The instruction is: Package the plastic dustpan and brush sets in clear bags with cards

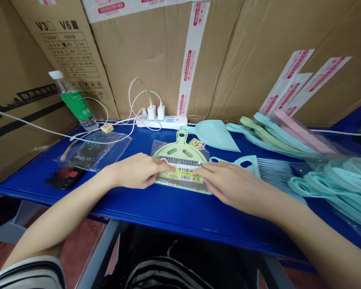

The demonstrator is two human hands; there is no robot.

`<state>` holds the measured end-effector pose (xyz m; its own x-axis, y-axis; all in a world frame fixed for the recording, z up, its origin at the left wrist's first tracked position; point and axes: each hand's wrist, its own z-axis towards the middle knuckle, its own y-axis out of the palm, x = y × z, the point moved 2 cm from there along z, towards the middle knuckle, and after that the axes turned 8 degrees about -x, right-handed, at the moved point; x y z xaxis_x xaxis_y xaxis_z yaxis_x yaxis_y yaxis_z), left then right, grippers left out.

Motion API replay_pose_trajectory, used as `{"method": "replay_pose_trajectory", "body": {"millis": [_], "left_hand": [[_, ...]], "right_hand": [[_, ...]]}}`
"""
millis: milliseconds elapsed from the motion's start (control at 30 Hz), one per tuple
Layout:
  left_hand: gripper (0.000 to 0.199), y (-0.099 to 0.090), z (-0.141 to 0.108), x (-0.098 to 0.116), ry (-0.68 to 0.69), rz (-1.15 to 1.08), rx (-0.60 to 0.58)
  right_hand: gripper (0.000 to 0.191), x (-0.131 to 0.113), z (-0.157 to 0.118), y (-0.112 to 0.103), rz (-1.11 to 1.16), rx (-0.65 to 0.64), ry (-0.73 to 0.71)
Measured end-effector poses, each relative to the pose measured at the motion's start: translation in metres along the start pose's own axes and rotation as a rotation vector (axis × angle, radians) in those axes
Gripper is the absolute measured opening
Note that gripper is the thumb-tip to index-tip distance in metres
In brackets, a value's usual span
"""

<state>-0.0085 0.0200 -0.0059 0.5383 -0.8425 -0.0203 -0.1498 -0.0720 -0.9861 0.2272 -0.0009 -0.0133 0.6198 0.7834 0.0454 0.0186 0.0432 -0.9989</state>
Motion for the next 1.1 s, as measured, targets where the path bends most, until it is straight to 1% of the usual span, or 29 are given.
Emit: {"method": "replay_pose_trajectory", "body": {"millis": [233,433,567,933,1100], "left_hand": [[0.055,-0.0001,0.0004,0.0003,-0.006,-0.009,0.001],[0.054,-0.0005,0.0001,0.0004,0.006,-0.025,0.021],[0.053,-0.0006,0.0,0.0003,0.013,-0.036,0.033],[0.054,-0.0003,0.0,0.0004,-0.011,-0.006,-0.008],[0.055,-0.0006,-0.0001,0.0004,-0.005,-0.011,-0.001]], "right_hand": [[0.025,0.0001,0.0004,-0.0005,0.0,0.005,-0.002],[0.028,-0.0005,0.0001,-0.0004,0.001,-0.022,0.011],[0.028,-0.0006,0.0002,-0.0007,-0.001,-0.014,0.009],[0.029,-0.0021,0.0011,-0.0034,0.01,-0.029,0.004],[0.03,-0.0015,0.0013,-0.0024,0.013,0.002,-0.013]]}}
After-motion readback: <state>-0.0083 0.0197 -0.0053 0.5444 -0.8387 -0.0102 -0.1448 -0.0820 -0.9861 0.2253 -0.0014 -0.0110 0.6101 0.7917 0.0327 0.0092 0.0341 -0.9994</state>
